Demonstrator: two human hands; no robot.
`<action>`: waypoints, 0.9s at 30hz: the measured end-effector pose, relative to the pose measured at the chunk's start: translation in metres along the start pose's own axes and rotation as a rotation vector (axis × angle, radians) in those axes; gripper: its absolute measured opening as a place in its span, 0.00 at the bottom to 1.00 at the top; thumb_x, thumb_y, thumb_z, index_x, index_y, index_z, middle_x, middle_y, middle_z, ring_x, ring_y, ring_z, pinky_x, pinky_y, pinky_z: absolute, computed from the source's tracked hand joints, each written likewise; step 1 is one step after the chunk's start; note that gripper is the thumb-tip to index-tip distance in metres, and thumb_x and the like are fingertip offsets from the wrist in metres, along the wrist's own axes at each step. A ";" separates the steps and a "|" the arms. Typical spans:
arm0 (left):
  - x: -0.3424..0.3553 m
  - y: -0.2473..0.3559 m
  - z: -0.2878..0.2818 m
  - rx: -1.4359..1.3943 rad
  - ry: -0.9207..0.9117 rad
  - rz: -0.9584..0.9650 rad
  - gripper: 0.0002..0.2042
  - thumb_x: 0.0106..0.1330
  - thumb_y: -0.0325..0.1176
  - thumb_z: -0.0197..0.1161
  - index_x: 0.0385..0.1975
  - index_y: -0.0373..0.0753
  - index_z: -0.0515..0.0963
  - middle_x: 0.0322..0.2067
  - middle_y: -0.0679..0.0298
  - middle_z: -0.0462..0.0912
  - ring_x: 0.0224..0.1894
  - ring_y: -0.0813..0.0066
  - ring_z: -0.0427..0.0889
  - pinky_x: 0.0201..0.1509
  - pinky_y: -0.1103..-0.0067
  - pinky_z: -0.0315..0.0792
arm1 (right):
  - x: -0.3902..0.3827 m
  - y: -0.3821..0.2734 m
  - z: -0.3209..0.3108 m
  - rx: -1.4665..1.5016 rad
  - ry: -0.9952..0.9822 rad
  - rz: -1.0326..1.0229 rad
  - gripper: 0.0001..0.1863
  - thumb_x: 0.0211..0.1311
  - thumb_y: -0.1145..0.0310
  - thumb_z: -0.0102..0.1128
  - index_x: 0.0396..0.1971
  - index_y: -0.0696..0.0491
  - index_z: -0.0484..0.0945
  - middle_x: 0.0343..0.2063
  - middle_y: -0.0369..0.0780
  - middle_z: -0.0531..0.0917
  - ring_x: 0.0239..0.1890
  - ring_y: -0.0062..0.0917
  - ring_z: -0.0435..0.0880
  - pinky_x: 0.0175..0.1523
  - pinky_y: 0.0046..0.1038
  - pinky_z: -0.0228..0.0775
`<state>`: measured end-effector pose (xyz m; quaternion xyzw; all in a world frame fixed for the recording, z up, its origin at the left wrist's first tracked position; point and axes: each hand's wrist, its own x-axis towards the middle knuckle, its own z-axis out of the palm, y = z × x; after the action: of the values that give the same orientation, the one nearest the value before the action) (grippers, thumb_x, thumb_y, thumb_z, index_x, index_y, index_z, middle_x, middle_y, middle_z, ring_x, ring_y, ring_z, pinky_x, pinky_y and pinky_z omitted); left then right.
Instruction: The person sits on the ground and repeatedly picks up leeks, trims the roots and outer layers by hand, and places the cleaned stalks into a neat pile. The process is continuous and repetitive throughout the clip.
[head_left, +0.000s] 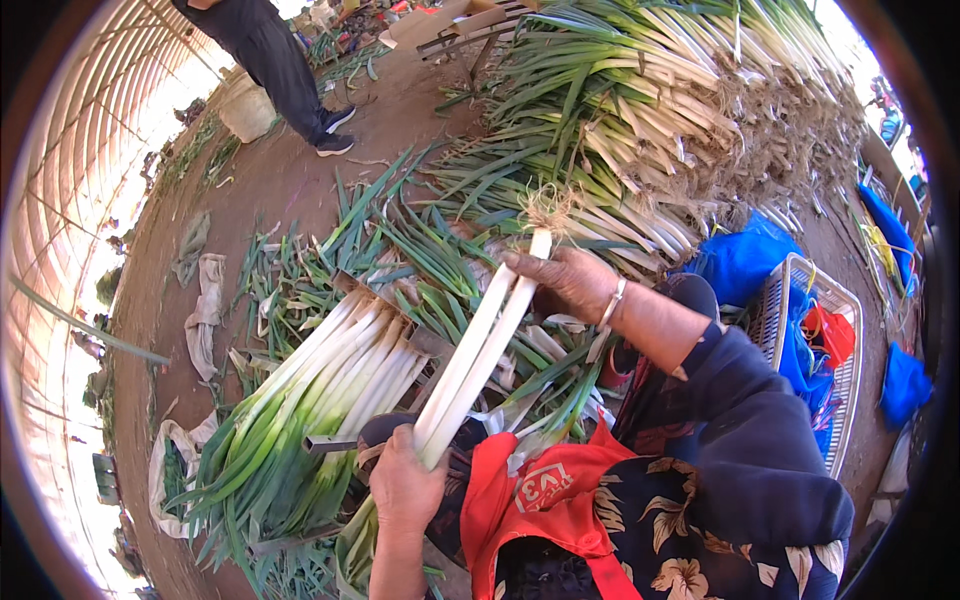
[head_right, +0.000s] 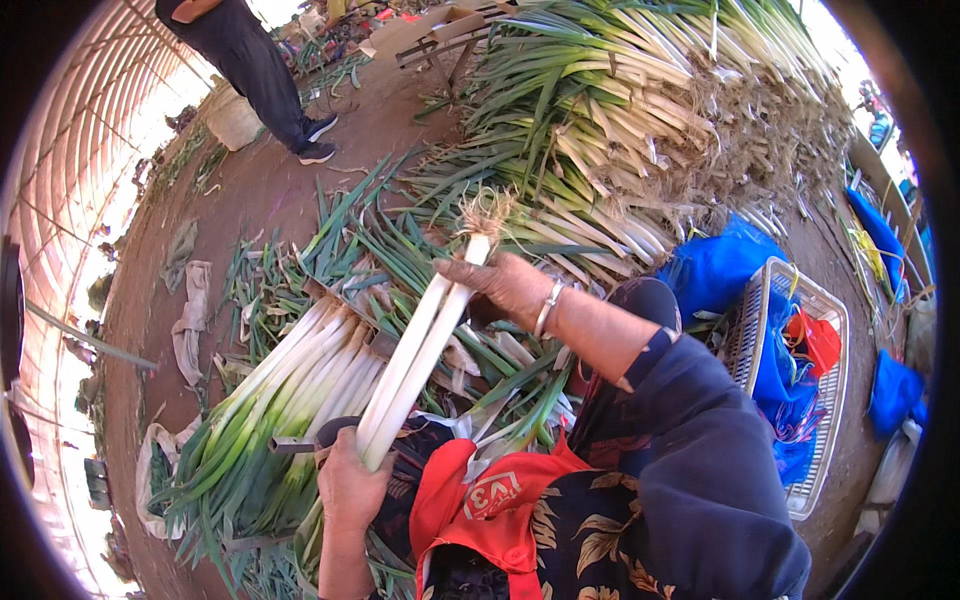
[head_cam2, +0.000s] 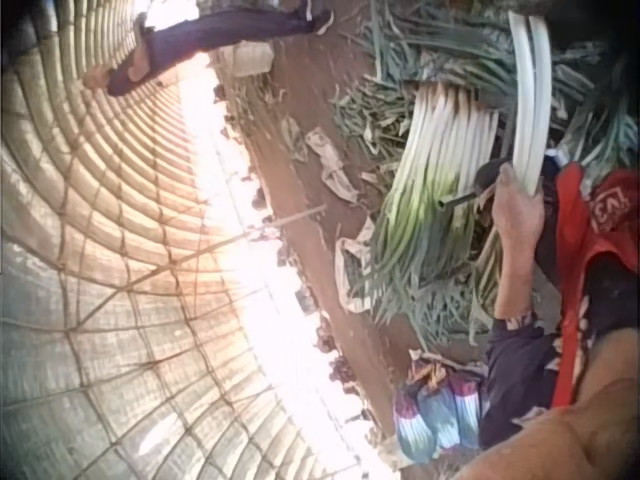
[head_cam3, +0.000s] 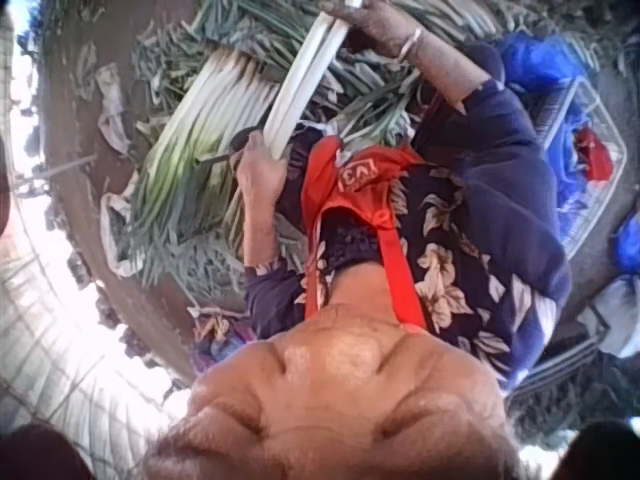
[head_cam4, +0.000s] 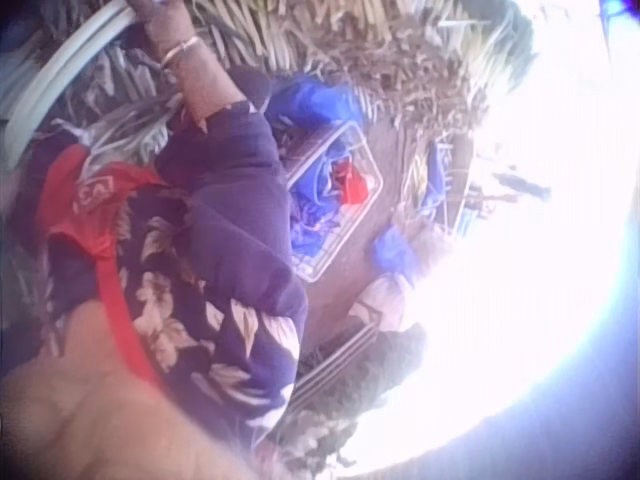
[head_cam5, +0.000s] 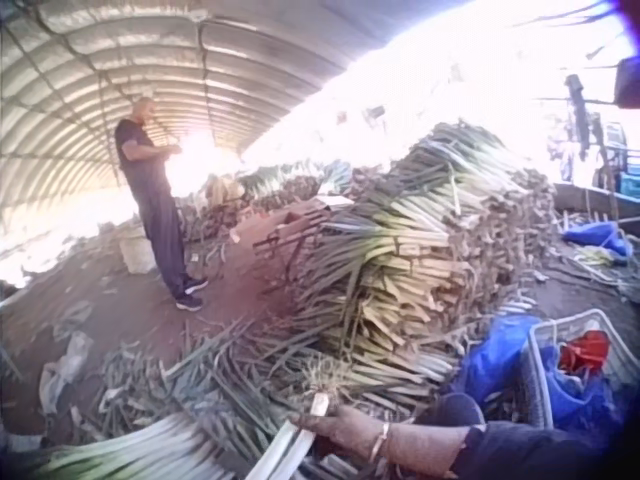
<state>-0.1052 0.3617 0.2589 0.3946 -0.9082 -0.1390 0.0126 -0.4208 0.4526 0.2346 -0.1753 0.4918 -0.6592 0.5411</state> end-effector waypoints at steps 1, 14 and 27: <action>0.002 0.004 0.001 0.000 0.011 0.038 0.25 0.51 0.42 0.72 0.43 0.34 0.69 0.36 0.48 0.79 0.41 0.46 0.79 0.44 0.61 0.73 | 0.000 0.005 0.005 0.125 -0.004 -0.027 0.22 0.62 0.55 0.63 0.47 0.56 0.77 0.36 0.41 0.84 0.35 0.29 0.85 0.38 0.31 0.78; 0.038 -0.034 -0.062 -0.707 -0.549 -0.112 0.35 0.61 0.65 0.57 0.45 0.31 0.73 0.20 0.64 0.74 0.20 0.79 0.71 0.23 0.80 0.67 | -0.025 -0.020 0.041 0.261 -0.199 -0.297 0.19 0.59 0.74 0.62 0.51 0.59 0.74 0.40 0.37 0.82 0.43 0.25 0.81 0.53 0.27 0.71; 0.042 -0.001 0.001 -0.821 -0.499 0.073 0.35 0.68 0.60 0.49 0.55 0.28 0.69 0.43 0.51 0.81 0.46 0.67 0.78 0.55 0.74 0.69 | -0.017 -0.014 0.059 0.488 -0.030 -0.480 0.17 0.63 0.73 0.53 0.52 0.57 0.70 0.39 0.43 0.81 0.40 0.35 0.83 0.50 0.39 0.78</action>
<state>-0.1332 0.3310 0.2540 0.2794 -0.7669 -0.5759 -0.0463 -0.3769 0.4394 0.2782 -0.1609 0.2564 -0.8633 0.4038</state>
